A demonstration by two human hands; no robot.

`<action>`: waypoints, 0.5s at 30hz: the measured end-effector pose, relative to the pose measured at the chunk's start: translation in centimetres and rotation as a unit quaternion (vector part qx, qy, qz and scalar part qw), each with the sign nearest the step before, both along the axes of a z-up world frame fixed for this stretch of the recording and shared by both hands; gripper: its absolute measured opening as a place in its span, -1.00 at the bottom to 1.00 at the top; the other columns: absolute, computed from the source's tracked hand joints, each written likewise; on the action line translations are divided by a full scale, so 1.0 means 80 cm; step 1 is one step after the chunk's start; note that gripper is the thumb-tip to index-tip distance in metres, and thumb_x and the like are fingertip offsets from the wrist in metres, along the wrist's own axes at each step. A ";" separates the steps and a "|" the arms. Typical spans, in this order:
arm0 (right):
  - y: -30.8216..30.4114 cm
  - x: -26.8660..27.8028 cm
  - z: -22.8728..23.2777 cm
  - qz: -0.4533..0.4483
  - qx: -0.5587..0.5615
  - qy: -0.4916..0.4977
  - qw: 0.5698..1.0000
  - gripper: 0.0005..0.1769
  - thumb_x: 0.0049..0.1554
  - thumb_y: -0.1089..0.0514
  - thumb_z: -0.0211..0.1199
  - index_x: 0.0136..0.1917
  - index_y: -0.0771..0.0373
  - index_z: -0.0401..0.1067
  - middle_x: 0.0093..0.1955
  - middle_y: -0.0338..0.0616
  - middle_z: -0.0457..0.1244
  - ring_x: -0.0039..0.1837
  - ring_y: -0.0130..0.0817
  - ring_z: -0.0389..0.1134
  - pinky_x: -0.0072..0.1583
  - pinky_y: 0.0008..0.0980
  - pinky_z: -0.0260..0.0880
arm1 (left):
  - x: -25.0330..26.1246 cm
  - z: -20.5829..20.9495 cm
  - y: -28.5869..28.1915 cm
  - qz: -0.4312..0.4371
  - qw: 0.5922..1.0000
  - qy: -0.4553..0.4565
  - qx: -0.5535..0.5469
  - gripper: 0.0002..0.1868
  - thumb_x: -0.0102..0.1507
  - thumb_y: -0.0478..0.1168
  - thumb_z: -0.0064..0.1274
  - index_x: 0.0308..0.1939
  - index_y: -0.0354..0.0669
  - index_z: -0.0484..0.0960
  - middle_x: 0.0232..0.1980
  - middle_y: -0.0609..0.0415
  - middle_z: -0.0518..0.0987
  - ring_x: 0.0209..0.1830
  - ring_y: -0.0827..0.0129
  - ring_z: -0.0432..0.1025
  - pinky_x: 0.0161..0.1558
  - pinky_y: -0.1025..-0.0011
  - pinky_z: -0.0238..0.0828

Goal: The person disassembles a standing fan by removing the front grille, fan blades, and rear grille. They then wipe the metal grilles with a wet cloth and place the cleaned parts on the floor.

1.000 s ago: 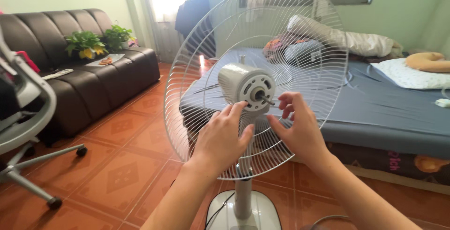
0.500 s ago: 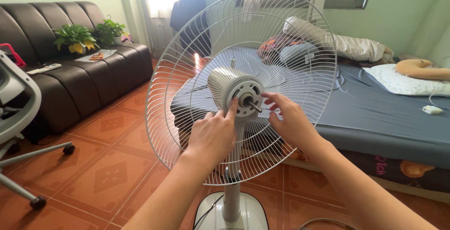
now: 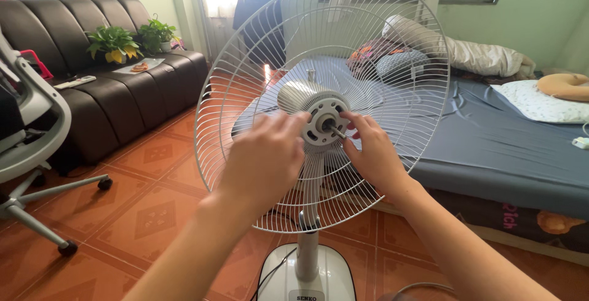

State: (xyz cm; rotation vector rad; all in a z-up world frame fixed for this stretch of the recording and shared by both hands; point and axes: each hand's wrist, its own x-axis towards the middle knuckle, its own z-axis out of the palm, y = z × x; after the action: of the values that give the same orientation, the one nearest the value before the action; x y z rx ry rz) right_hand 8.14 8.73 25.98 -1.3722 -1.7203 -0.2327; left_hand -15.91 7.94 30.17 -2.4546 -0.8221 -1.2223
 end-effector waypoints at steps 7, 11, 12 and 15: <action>0.012 0.004 -0.008 -0.008 0.016 -0.008 1.000 -0.48 0.12 0.22 0.29 0.35 0.20 0.35 0.14 0.02 0.30 0.11 -0.17 0.40 0.11 -0.20 0.44 | -0.102 0.010 -0.009 0.029 0.976 -0.194 0.092 -0.41 0.30 -0.22 0.17 0.37 -0.21 0.34 0.17 -0.15 0.42 0.22 0.09 0.31 0.25 0.15 0.30; 0.013 0.005 -0.008 0.001 0.020 -0.013 1.000 -0.47 0.11 0.23 0.30 0.35 0.20 0.33 0.13 0.02 0.30 0.13 -0.16 0.40 0.13 -0.19 0.43 | -0.104 -0.017 0.023 -0.050 0.922 -0.330 -0.198 -0.21 0.20 -0.12 0.17 0.46 -0.12 0.18 0.27 -0.06 0.39 0.18 0.20 0.37 0.12 0.23 0.32; 0.014 0.006 -0.007 0.005 0.020 -0.014 1.000 -0.46 0.11 0.23 0.31 0.36 0.20 0.32 0.13 0.03 0.31 0.14 -0.15 0.39 0.14 -0.18 0.43 | -0.102 -0.023 0.034 -0.102 0.889 -0.354 -0.272 -0.21 0.20 -0.09 0.13 0.46 -0.06 0.15 0.30 -0.01 0.40 0.21 0.24 0.39 0.15 0.25 0.34; 0.010 0.010 -0.006 0.025 0.016 -0.016 0.999 -0.43 0.12 0.23 0.30 0.39 0.20 0.28 0.16 0.02 0.32 0.17 -0.16 0.40 0.18 -0.17 0.42 | -0.098 -0.047 0.051 -0.161 0.832 -0.366 -0.384 -0.31 0.26 -0.01 0.02 0.45 -0.03 0.23 0.33 0.01 0.50 0.27 0.27 0.42 0.19 0.26 0.35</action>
State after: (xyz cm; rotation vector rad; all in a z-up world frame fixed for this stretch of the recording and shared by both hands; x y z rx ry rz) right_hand 8.94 9.53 25.53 -1.3065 -1.7679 -0.2537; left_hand -23.77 12.05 26.39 -2.7670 -1.3298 -2.4482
